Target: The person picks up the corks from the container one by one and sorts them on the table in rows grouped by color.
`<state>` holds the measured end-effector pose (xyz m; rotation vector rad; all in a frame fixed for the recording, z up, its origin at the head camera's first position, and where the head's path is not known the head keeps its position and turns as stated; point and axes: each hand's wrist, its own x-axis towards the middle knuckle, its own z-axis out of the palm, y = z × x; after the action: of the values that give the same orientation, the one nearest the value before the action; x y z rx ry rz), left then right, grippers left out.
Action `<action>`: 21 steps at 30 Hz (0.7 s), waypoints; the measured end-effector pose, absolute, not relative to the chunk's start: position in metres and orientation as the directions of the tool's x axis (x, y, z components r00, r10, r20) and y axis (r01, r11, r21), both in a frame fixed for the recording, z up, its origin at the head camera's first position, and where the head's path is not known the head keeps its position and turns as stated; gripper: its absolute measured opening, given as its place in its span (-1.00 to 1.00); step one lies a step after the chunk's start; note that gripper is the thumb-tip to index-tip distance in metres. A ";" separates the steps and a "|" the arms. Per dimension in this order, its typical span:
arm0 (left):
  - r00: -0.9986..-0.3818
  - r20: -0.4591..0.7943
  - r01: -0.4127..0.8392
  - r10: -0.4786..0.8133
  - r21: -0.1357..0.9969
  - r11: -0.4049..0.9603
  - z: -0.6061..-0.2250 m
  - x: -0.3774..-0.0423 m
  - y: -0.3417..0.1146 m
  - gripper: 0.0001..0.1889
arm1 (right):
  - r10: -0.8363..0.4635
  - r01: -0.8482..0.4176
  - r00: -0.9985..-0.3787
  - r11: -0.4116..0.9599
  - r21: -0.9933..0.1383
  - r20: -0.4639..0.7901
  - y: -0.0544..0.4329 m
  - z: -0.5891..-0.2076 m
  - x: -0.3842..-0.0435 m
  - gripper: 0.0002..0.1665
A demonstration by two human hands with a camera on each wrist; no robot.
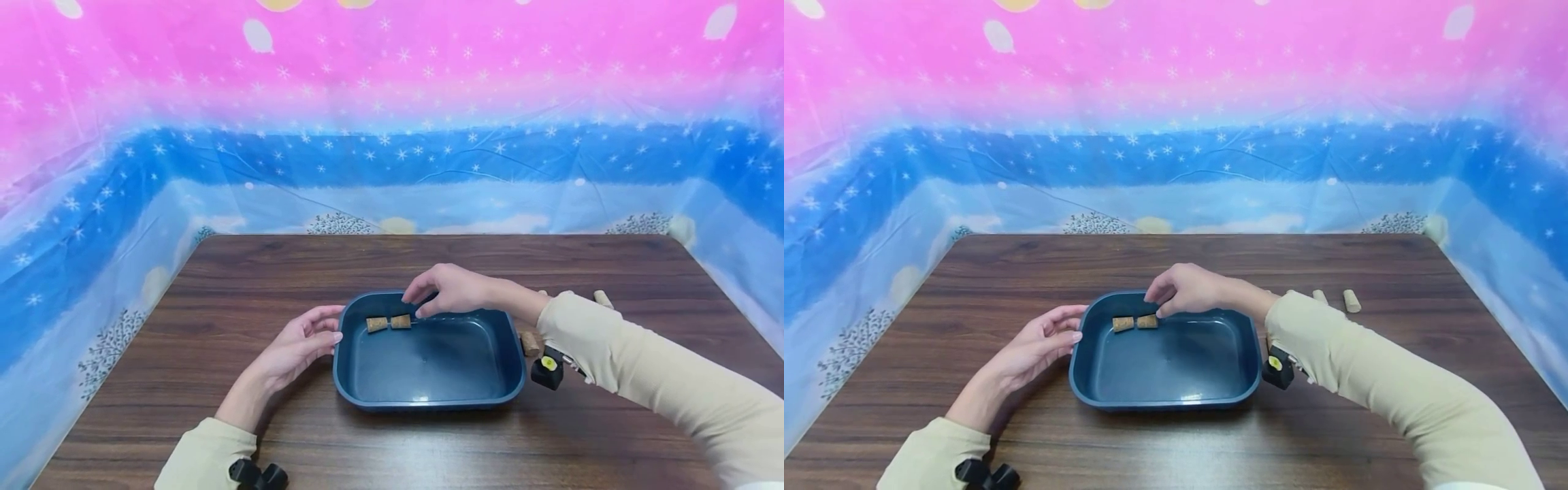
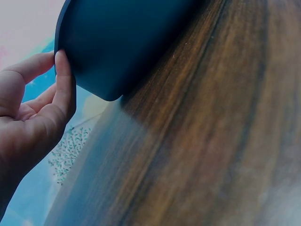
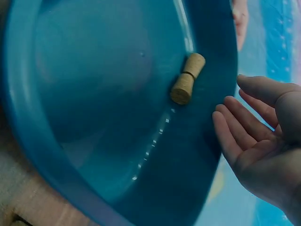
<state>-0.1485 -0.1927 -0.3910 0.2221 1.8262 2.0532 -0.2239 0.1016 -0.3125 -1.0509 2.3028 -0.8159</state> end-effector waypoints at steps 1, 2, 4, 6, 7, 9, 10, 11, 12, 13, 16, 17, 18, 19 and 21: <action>-0.914 -0.133 -0.177 0.383 0.981 -0.081 -0.391 -0.148 -0.193 -0.42 | -0.790 -0.511 -0.588 0.528 -0.678 -0.172 0.100 -0.314 -0.224 -0.61; -0.914 -0.134 -0.178 0.382 0.981 -0.080 -0.391 -0.148 -0.193 -0.42 | -0.793 -0.520 -0.585 0.529 -0.671 -0.171 0.099 -0.316 -0.223 -0.60; -0.914 -0.134 -0.177 0.382 0.981 -0.080 -0.391 -0.148 -0.193 -0.42 | -0.795 -0.525 -0.581 0.531 -0.665 -0.175 0.097 -0.319 -0.223 -0.60; -0.915 -0.135 -0.177 0.381 0.981 -0.078 -0.391 -0.148 -0.193 -0.42 | -0.797 -0.533 -0.578 0.533 -0.657 -0.178 0.095 -0.322 -0.222 -0.59; -0.915 -0.136 -0.177 0.381 0.981 -0.076 -0.391 -0.148 -0.193 -0.42 | -0.797 -0.537 -0.575 0.536 -0.651 -0.182 0.094 -0.323 -0.221 -0.58; -0.914 -0.137 -0.178 0.382 0.981 -0.073 -0.391 -0.148 -0.193 -0.42 | -0.801 -0.547 -0.568 0.539 -0.641 -0.189 0.093 -0.326 -0.220 -0.57; -0.914 -0.139 -0.178 0.381 0.981 -0.070 -0.391 -0.148 -0.193 -0.42 | -0.803 -0.554 -0.565 0.541 -0.633 -0.192 0.092 -0.328 -0.219 -0.57; -0.913 -0.141 -0.179 0.382 0.981 -0.068 -0.391 -0.148 -0.193 -0.42 | -0.802 -0.558 -0.564 0.544 -0.626 -0.195 0.092 -0.330 -0.218 -0.57; -0.913 -0.142 -0.181 0.383 0.981 -0.067 -0.391 -0.148 -0.193 -0.42 | -0.804 -0.564 -0.561 0.545 -0.621 -0.197 0.092 -0.331 -0.217 -0.56; -0.912 -0.143 -0.181 0.384 0.981 -0.066 -0.391 -0.148 -0.193 -0.42 | -0.805 -0.565 -0.558 0.547 -0.618 -0.201 0.091 -0.333 -0.216 -0.56; -0.912 -0.142 -0.181 0.385 0.981 -0.066 -0.391 -0.148 -0.194 -0.42 | -0.805 -0.569 -0.554 0.552 -0.610 -0.212 0.090 -0.338 -0.213 -0.55; -0.912 -0.143 -0.182 0.384 0.981 -0.065 -0.391 -0.149 -0.194 -0.42 | -0.804 -0.570 -0.554 0.556 -0.605 -0.216 0.090 -0.339 -0.212 -0.55; -0.912 -0.143 -0.182 0.384 0.981 -0.066 -0.391 -0.149 -0.194 -0.42 | -0.804 -0.575 -0.552 0.558 -0.599 -0.219 0.089 -0.340 -0.212 -0.54; -0.913 -0.144 -0.182 0.383 0.981 -0.065 -0.391 -0.149 -0.194 -0.42 | -0.804 -0.578 -0.552 0.561 -0.592 -0.223 0.088 -0.341 -0.211 -0.54; -0.913 -0.143 -0.181 0.382 0.981 -0.064 -0.391 -0.149 -0.194 -0.42 | -0.802 -0.589 -0.552 0.568 -0.576 -0.226 0.087 -0.342 -0.210 -0.54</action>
<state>-0.1488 -0.1939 -0.3907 0.2152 1.8397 2.0338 -0.2099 0.0872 -0.3422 -1.1170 2.3332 -0.6106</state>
